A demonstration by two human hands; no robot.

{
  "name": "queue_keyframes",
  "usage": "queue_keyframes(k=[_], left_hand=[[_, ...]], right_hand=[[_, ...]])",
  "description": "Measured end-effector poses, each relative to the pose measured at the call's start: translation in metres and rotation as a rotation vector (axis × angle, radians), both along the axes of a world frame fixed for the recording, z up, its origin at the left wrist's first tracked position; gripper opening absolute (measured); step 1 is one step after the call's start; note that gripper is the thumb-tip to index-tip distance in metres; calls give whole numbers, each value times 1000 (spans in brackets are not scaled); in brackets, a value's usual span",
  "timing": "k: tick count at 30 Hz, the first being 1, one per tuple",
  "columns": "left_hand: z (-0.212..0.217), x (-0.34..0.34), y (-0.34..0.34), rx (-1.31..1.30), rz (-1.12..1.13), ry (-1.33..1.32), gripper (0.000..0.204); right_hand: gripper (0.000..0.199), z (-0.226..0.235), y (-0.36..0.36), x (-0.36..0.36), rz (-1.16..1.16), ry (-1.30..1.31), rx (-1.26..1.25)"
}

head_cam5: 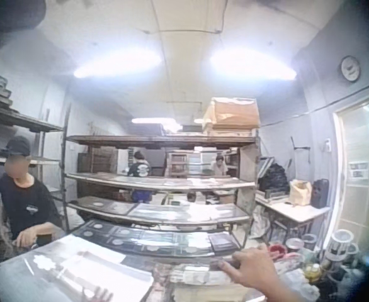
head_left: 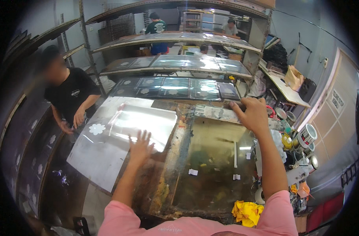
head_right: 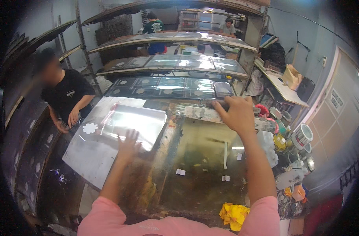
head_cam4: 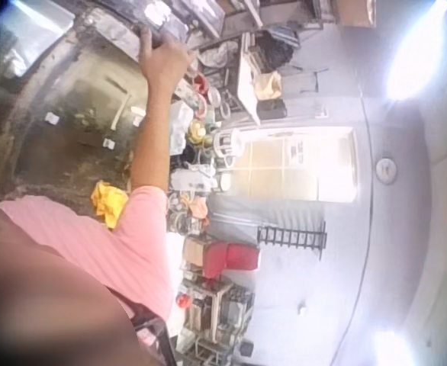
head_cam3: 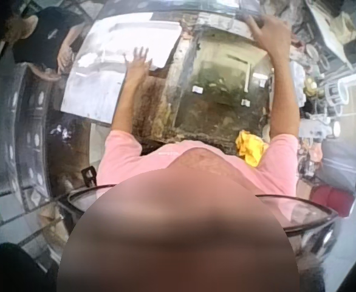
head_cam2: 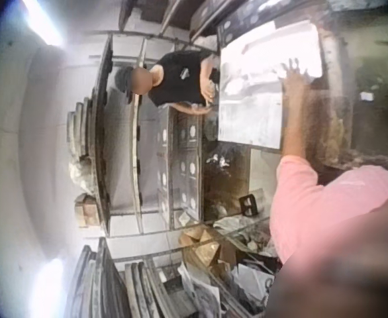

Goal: The person repeatedly applies ink to a screen-printing frame using a squeegee, then pulls the squeegee across the screen to transfer ink onto a sheet below. The person repeats this cycle multiple times, repositioning the squeegee and applying fresh ink between passes.

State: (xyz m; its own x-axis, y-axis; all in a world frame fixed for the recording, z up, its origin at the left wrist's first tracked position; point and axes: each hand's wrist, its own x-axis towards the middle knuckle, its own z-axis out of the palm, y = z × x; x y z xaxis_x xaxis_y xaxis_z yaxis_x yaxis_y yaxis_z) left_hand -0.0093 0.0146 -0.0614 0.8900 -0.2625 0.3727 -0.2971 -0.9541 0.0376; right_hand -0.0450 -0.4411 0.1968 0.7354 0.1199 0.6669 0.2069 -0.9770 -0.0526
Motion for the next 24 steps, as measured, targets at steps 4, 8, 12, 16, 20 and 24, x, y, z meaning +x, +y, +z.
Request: queue_keyframes(k=[4, 8, 12, 16, 20, 24], left_hand=[[-24, 2, -25, 46, 85, 123, 60], [-23, 0, -29, -9, 84, 34, 57], [-10, 6, -34, -88, 138, 64, 50], [-10, 12, -39, -77, 169, 41, 49], [5, 24, -35, -278, 205, 90, 43], [52, 51, -27, -401, 80, 63, 40]], right_hand=[[54, -2, -1, -1, 6, 0, -3], [54, -8, -3, -4, 42, -33, 6], [56, -7, -8, 0, 46, -47, 18], [58, -10, -11, 5, 101, -80, 60], [52, -14, -12, 5, 104, -119, 51], [56, -11, -15, 9, 110, -94, 48]])
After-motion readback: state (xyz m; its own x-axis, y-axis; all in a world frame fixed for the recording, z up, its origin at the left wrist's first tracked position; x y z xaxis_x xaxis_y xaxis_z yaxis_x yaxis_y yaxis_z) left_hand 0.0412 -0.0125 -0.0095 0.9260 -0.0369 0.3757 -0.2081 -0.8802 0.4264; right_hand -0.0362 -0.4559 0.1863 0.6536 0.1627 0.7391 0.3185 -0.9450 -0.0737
